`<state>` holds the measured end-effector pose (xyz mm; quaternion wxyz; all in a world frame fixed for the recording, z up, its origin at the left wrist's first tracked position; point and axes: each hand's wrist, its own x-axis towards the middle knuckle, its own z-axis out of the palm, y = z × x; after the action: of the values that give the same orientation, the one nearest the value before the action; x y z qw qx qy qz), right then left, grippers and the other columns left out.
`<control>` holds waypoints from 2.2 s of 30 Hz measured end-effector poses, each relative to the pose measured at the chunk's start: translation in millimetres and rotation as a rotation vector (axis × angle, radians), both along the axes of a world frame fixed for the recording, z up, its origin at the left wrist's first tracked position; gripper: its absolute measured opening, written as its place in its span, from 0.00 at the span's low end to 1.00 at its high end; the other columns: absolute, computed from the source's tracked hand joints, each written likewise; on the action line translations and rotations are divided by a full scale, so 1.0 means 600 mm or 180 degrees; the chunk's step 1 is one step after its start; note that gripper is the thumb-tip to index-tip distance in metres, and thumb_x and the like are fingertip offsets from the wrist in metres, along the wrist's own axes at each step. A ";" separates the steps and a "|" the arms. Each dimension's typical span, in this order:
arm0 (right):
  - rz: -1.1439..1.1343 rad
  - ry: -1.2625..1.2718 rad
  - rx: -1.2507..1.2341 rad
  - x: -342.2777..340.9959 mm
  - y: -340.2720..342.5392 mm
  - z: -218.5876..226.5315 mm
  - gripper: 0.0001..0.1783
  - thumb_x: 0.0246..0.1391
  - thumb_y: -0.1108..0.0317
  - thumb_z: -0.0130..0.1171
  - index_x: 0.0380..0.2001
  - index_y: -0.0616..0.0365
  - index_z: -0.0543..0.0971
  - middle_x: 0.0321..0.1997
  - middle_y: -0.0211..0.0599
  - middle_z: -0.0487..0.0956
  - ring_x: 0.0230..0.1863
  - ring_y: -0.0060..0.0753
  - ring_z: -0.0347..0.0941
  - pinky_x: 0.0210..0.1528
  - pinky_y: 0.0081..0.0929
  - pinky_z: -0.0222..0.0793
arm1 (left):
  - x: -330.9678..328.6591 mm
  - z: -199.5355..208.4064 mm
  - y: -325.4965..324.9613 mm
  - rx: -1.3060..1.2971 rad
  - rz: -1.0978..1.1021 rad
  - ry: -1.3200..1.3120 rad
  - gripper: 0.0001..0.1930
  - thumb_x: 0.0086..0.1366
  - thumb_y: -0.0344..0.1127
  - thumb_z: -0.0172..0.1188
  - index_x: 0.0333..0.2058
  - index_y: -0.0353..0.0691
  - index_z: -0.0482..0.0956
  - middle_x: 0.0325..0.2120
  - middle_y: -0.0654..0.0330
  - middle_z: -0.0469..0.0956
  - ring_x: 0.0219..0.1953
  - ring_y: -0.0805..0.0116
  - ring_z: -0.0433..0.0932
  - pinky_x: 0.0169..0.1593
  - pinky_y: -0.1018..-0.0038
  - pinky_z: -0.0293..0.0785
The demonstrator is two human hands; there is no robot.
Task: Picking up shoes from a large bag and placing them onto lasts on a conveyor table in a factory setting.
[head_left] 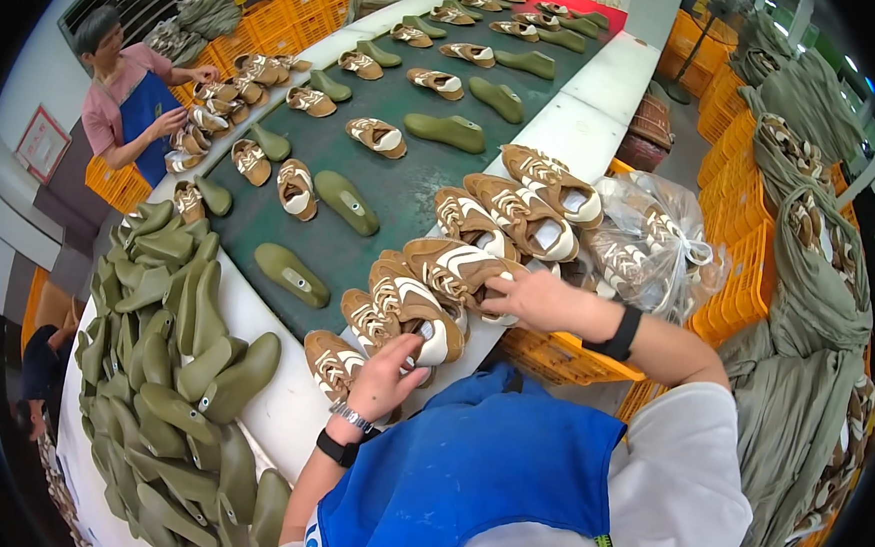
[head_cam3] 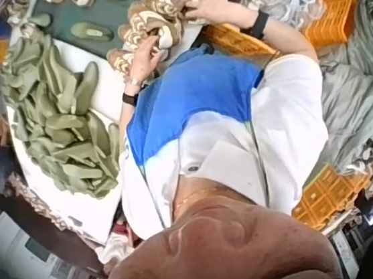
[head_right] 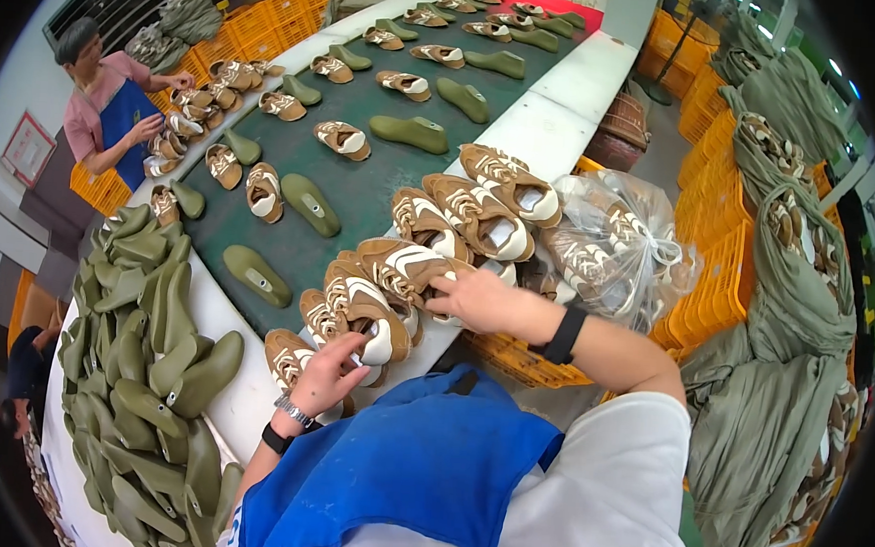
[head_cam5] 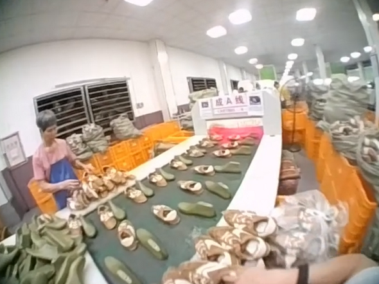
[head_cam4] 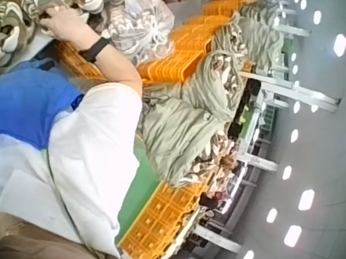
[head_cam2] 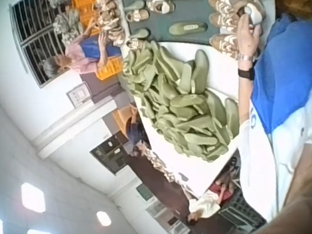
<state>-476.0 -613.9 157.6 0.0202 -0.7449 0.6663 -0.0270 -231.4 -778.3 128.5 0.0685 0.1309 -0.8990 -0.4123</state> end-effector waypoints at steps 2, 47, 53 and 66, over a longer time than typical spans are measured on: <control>0.0027 0.0014 -0.0040 -0.023 -0.003 -0.041 0.18 0.36 0.69 0.59 0.36 0.50 0.75 0.40 0.32 0.72 0.35 0.38 0.73 0.31 0.34 0.71 | -0.005 -0.017 0.003 0.0344 -0.0157 -0.0163 0.23 0.54 0.32 0.59 0.49 0.35 0.68 0.42 0.49 0.73 0.35 0.58 0.77 0.40 0.71 0.74; 0.1428 -0.2472 0.0442 0.228 -0.163 0.006 0.18 0.45 0.67 0.59 0.42 0.54 0.74 0.36 0.40 0.72 0.34 0.44 0.72 0.33 0.34 0.69 | 0.135 -0.048 -0.015 0.2485 0.1779 0.1010 0.27 0.58 0.34 0.57 0.55 0.36 0.59 0.47 0.58 0.69 0.48 0.71 0.67 0.52 0.74 0.65; 0.0406 -0.1785 -0.0404 0.171 -0.186 -0.033 0.20 0.43 0.65 0.61 0.43 0.53 0.75 0.44 0.42 0.72 0.45 0.45 0.68 0.47 0.35 0.65 | 0.198 -0.081 -0.031 0.2504 0.2191 0.1099 0.26 0.58 0.30 0.55 0.55 0.36 0.59 0.48 0.59 0.69 0.49 0.73 0.68 0.52 0.74 0.65; 0.0098 -0.1233 -0.0025 0.133 -0.213 -0.126 0.24 0.34 0.61 0.64 0.40 0.51 0.76 0.46 0.46 0.70 0.50 0.51 0.62 0.53 0.41 0.58 | 0.254 -0.091 -0.004 0.2218 0.2452 0.0681 0.25 0.57 0.35 0.55 0.53 0.36 0.64 0.46 0.59 0.71 0.46 0.72 0.68 0.51 0.74 0.65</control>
<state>-395.9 -741.6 81.7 0.1455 -0.7360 0.6384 -0.1721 -79.1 -780.7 73.7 0.2586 0.4238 -0.5835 -0.6427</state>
